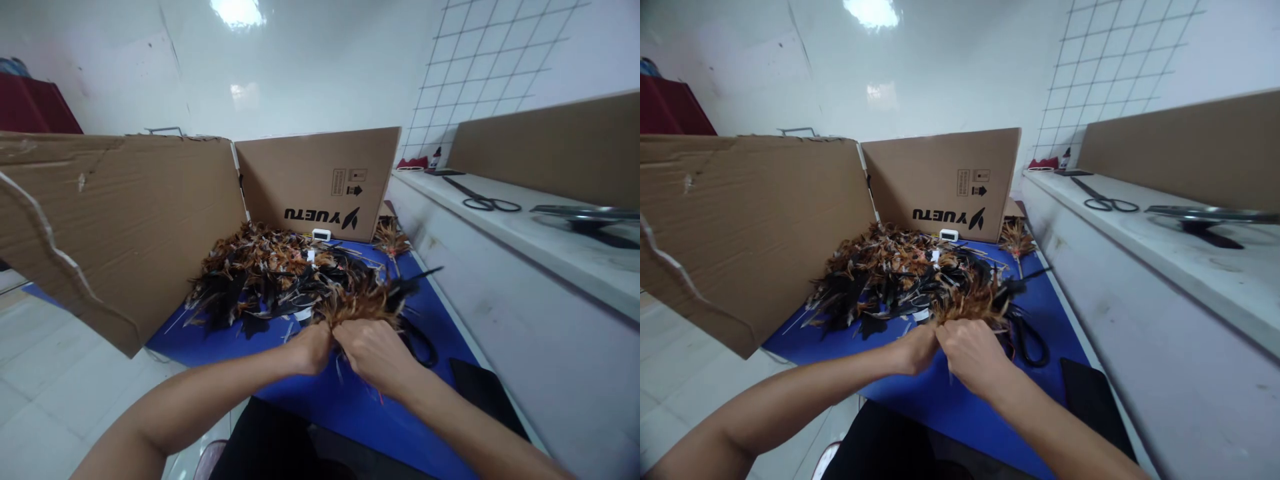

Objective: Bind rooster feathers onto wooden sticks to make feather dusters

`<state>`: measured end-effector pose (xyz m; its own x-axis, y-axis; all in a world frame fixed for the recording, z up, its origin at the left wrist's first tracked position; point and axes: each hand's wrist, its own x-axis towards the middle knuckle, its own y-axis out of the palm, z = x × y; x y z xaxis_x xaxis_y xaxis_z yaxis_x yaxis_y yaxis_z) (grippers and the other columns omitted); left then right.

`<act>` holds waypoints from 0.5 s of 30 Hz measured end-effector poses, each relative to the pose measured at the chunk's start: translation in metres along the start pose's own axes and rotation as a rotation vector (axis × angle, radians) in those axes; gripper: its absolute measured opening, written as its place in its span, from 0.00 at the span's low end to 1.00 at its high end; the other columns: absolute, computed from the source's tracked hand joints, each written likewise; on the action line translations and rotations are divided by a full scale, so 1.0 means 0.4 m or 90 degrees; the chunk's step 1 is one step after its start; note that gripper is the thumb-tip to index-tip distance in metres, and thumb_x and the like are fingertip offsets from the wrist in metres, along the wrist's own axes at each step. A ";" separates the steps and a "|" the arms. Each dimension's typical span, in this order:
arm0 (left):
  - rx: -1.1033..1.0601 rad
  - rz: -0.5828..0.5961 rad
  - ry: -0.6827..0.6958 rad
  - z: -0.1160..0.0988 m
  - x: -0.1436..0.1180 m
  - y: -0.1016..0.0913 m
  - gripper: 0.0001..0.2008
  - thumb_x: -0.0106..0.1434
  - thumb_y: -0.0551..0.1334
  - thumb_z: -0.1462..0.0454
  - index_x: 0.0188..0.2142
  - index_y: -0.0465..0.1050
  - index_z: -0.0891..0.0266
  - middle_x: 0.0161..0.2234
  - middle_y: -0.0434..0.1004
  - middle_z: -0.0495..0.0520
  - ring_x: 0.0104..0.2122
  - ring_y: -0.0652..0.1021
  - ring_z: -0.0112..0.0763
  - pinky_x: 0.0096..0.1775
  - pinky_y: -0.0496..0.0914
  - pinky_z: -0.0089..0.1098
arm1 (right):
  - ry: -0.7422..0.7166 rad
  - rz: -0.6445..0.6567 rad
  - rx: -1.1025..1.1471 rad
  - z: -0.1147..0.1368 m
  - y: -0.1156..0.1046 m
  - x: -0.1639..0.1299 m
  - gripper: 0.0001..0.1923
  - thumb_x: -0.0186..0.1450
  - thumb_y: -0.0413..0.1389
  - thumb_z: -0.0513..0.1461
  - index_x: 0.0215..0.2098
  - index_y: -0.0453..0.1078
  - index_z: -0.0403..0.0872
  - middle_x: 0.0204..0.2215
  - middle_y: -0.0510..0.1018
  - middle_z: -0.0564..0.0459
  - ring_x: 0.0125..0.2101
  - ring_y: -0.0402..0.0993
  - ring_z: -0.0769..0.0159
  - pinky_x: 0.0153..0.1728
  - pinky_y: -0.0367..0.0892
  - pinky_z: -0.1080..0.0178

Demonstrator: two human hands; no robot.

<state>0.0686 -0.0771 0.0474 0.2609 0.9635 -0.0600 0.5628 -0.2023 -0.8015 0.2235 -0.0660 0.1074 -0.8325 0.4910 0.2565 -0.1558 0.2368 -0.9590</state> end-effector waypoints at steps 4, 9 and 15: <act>0.154 -0.036 0.011 -0.022 -0.011 0.017 0.09 0.51 0.54 0.75 0.31 0.67 0.65 0.25 0.66 0.56 0.25 0.68 0.35 0.29 0.62 0.34 | -0.062 0.084 -0.011 -0.026 -0.059 0.038 0.09 0.60 0.51 0.33 0.27 0.72 0.45 0.25 0.78 0.49 0.27 0.72 0.66 0.24 0.54 0.65; 0.247 -0.027 0.049 -0.078 -0.040 0.021 0.16 0.55 0.50 0.75 0.44 0.65 0.72 0.34 0.69 0.67 0.34 0.72 0.46 0.33 0.64 0.39 | -0.102 0.129 -0.034 -0.050 -0.130 0.069 0.08 0.58 0.52 0.32 0.26 0.74 0.44 0.26 0.79 0.48 0.26 0.73 0.65 0.24 0.54 0.65; 0.398 0.061 0.159 -0.129 -0.095 0.006 0.17 0.58 0.46 0.74 0.45 0.66 0.73 0.35 0.70 0.69 0.34 0.72 0.46 0.30 0.64 0.38 | -0.155 0.145 0.133 -0.101 -0.180 0.096 0.06 0.56 0.57 0.34 0.24 0.75 0.47 0.24 0.79 0.54 0.27 0.72 0.68 0.27 0.55 0.68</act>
<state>0.1007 -0.1232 0.0784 0.5024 0.8618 -0.0692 -0.0113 -0.0734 -0.9972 0.2240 -0.0304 0.1911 -0.9563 0.2915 0.0226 -0.0369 -0.0436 -0.9984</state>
